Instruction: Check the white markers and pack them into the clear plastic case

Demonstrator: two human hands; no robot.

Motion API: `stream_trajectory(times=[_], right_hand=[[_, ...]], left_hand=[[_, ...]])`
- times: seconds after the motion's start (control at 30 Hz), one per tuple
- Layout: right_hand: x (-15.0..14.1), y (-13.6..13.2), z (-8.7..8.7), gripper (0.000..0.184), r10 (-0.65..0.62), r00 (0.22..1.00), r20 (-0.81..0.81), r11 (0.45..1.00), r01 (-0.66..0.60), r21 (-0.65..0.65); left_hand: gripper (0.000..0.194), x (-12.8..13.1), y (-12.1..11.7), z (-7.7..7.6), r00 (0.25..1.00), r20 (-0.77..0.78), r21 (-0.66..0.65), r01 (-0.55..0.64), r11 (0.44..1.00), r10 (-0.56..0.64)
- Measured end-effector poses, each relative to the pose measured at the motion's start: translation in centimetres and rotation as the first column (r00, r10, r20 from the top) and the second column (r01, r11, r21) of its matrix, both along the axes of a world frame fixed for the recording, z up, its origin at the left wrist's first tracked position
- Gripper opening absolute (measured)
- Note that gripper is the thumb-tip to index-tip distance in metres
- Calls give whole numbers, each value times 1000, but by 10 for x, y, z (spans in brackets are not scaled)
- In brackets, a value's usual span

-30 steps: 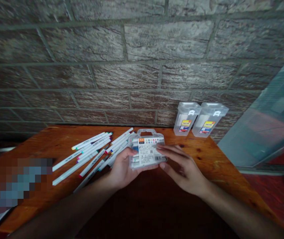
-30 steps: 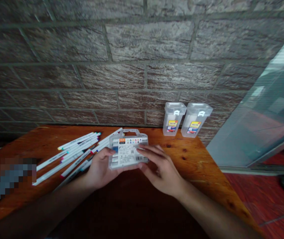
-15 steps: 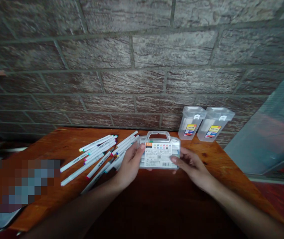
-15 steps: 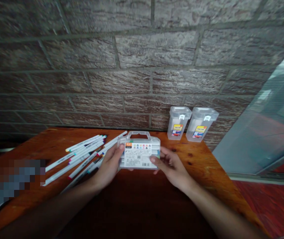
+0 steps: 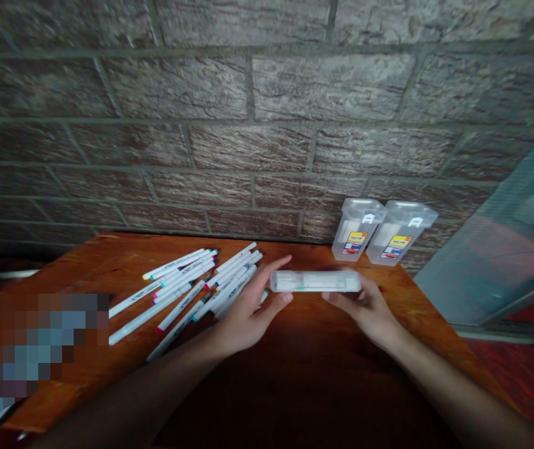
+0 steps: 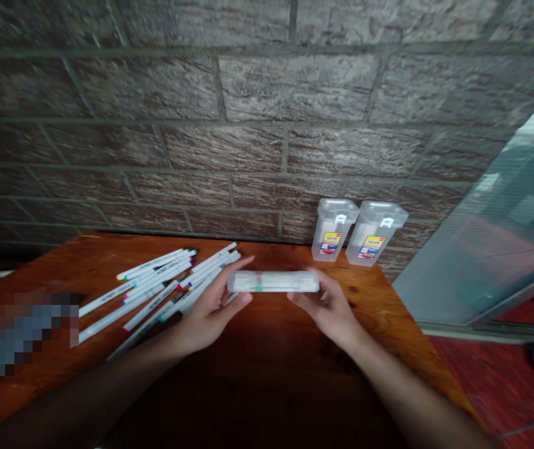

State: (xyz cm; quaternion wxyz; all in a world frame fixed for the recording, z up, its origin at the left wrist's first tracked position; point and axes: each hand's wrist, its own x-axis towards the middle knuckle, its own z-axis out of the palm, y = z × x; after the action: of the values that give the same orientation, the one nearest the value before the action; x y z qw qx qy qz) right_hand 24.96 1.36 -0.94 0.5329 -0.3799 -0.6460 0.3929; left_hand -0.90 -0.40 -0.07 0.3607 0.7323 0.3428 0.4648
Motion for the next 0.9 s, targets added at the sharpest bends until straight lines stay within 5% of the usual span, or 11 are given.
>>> stream_trajectory(times=[0.2, 0.53, 0.9], right_hand=[[1, -2, 5, 42, 5, 1000, -6, 998, -5, -58], [-4, 3, 3, 19, -18, 986, -168, 985, -12, -175], [-5, 4, 2, 42, 51, 974, -219, 927, -127, -353]], left_hand=[[58, 0, 0, 1, 999, -19, 48, 30, 998, -29], [42, 8, 13, -2, 946, 322, -205, 24, 978, 45], [41, 8, 16, 1, 856, 475, -562, 118, 819, 203]])
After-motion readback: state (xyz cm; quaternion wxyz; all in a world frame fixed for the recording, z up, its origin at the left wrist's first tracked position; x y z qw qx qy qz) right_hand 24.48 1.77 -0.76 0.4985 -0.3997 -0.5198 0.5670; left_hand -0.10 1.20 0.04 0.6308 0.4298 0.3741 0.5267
